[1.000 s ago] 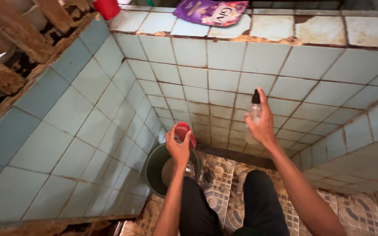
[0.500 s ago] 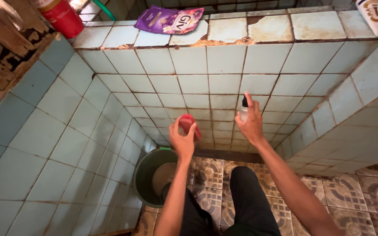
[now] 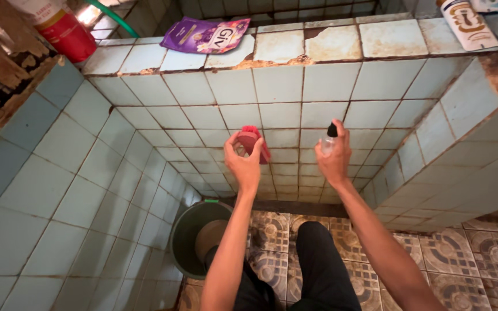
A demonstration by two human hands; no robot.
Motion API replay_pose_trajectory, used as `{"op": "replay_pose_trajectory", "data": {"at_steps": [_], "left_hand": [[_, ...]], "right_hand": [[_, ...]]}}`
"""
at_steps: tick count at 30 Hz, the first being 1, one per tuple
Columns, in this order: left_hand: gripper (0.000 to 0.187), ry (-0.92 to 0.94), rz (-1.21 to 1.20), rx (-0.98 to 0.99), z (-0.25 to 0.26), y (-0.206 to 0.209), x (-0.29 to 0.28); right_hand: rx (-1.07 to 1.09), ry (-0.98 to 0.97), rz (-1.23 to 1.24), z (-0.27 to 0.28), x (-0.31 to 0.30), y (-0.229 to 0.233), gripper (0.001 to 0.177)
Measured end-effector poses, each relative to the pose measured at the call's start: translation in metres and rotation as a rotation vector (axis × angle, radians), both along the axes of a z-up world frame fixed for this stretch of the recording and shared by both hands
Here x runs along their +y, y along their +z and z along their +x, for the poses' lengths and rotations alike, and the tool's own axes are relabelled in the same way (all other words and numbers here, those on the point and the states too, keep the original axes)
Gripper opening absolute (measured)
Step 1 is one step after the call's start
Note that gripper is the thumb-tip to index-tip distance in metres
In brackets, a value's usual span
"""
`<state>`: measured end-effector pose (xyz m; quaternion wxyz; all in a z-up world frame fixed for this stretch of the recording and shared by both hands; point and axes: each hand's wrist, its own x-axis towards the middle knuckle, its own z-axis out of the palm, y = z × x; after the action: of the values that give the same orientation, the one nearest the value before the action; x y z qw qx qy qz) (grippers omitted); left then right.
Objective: The person cleans the bathroom walls by spraying liquid onto the tiles from a bottle and scrubbing them with a brush.
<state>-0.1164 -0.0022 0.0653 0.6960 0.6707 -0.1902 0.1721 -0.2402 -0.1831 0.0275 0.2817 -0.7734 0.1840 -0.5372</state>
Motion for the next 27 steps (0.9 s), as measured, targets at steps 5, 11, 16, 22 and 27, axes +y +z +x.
{"op": "replay_pose_trajectory", "data": {"at_steps": [5, 11, 16, 22, 27], "left_hand": [[0.059, -0.026, -0.022, -0.002, -0.003, 0.002, -0.02], [0.058, -0.005, 0.048, -0.045, -0.011, 0.009, -0.039], [0.058, -0.048, 0.022, -0.038, -0.011, 0.019, -0.056], [0.058, 0.048, 0.078, -0.078, -0.008, 0.023, -0.076], [0.06, 0.065, 0.029, -0.215, -0.002, 0.015, -0.091]], "right_hand": [[-0.015, -0.035, -0.073, -0.009, -0.01, 0.013, 0.072], [-0.021, -0.015, -0.096, -0.009, -0.022, 0.02, 0.07], [0.034, -0.005, -0.078, -0.012, -0.032, 0.02, 0.065], [-0.029, -0.002, -0.138, -0.015, -0.039, 0.025, 0.067], [-0.074, -0.049, -0.198, -0.013, -0.051, 0.029, 0.075]]}}
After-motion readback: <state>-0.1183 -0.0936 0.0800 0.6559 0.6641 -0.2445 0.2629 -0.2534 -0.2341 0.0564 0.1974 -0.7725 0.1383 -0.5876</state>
